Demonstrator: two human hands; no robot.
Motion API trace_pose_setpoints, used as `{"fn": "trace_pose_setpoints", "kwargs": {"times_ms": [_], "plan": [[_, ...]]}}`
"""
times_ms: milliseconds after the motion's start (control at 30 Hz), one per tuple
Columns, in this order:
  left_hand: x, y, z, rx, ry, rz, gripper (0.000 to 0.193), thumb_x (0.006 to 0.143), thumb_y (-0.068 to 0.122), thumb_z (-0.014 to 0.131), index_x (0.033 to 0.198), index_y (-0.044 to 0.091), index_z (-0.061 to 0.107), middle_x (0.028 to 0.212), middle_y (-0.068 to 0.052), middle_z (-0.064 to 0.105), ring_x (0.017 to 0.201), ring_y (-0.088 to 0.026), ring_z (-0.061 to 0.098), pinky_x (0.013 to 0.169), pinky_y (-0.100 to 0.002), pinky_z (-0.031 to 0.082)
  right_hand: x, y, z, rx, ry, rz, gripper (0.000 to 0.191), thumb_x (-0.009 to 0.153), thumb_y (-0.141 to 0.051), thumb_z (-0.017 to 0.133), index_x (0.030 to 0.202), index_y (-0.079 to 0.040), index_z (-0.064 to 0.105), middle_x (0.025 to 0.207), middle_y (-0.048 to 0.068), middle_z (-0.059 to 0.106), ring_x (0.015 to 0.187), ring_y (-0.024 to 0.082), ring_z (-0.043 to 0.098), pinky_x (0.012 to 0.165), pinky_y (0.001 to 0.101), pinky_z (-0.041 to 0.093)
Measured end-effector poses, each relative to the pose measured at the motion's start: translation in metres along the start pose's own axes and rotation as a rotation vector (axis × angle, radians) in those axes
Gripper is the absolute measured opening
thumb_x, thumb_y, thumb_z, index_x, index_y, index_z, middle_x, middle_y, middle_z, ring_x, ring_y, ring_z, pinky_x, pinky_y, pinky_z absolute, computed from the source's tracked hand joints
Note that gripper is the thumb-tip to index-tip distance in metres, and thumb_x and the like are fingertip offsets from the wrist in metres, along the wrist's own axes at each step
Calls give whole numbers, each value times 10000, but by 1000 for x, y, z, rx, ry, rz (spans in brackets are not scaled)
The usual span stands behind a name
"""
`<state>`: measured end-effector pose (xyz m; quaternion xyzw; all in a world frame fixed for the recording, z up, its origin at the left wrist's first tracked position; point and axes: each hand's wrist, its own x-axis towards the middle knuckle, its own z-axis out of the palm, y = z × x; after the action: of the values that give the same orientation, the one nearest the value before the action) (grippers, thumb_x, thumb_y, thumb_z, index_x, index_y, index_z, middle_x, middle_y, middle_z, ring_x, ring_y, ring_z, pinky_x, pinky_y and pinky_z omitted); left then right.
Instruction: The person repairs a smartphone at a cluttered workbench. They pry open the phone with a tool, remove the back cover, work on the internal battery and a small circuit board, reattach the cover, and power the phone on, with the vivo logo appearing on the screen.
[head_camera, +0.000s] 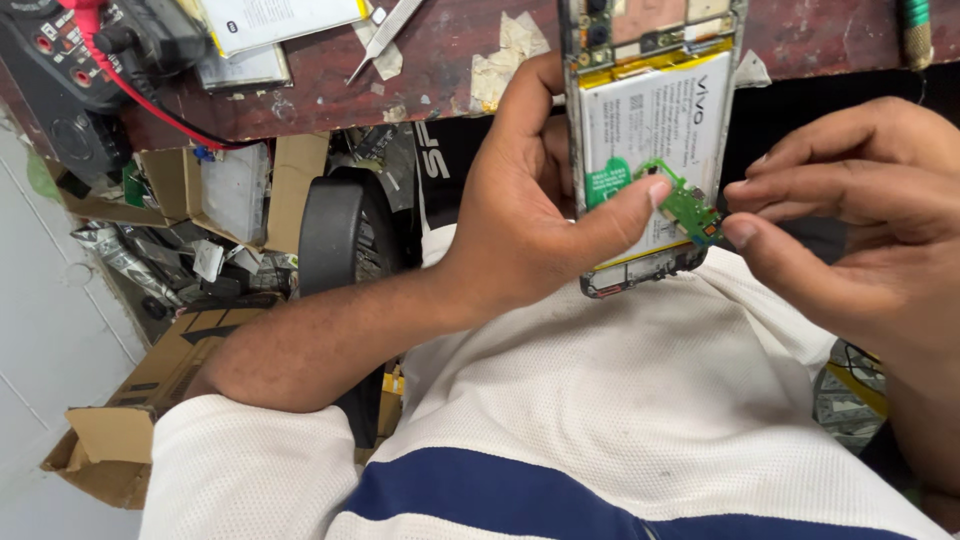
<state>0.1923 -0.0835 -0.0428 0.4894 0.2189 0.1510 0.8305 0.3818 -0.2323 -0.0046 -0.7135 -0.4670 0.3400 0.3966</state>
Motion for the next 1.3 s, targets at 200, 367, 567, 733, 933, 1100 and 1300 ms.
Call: {"fn": "trace_pose_setpoints", "kwargs": {"times_ms": [200, 367, 567, 733, 933, 1100, 1300], "plan": [[-10, 8, 1, 325, -38, 79, 675, 1050, 116, 777, 1521, 18, 305, 1191, -116, 718, 1021, -102, 762, 841, -238, 665, 1, -2, -1, -158, -36, -29, 191, 844, 56, 827, 1004, 87, 726, 1114, 188, 646, 931, 215, 712, 815, 268, 611], [-11, 4, 3, 446, -67, 229, 616, 1085, 155, 753, 1493, 38, 307, 1273, -110, 677, 1053, -108, 772, 867, -224, 683, -2, -2, 0, -281, -38, -125, 200, 772, 59, 860, 908, 103, 720, 1056, 216, 646, 849, 232, 711, 744, 293, 595], [-10, 0, 4, 672, -101, 413, 562, 1115, 181, 747, 1495, 44, 357, 1385, -108, 626, 1049, -112, 774, 876, -219, 649, -4, 3, -1, -163, -30, -97, 180, 843, 30, 846, 976, 43, 725, 1135, 141, 648, 855, 163, 706, 745, 235, 589], [-12, -2, 3, 719, -116, 442, 538, 1143, 194, 746, 1486, 32, 364, 1381, -89, 612, 1068, -91, 773, 899, -199, 653, -5, -2, -4, -328, -29, -178, 213, 763, 27, 886, 918, 36, 740, 1108, 161, 654, 962, 246, 689, 784, 306, 574], [-11, -5, 3, 691, -102, 430, 547, 1144, 204, 740, 1481, 33, 344, 1405, -102, 590, 1086, -96, 776, 900, -203, 644, -10, -12, 0, -392, 29, -230, 226, 783, 3, 870, 957, 45, 732, 1122, 169, 626, 871, 208, 673, 683, 263, 572], [-12, -3, 2, 643, -105, 376, 563, 1139, 185, 731, 1511, 49, 331, 1384, -105, 605, 1069, -99, 784, 886, -214, 649, -11, -10, 1, -473, 48, -354, 207, 810, 11, 857, 958, 60, 722, 1104, 177, 619, 891, 227, 668, 665, 276, 563], [-13, 5, 3, 596, -96, 337, 581, 1138, 167, 727, 1498, 44, 289, 1360, -102, 617, 1078, -111, 789, 889, -221, 654, -11, 1, 5, -549, 78, -477, 206, 836, -25, 861, 940, 45, 697, 1099, 156, 626, 936, 245, 637, 676, 305, 547]]}}
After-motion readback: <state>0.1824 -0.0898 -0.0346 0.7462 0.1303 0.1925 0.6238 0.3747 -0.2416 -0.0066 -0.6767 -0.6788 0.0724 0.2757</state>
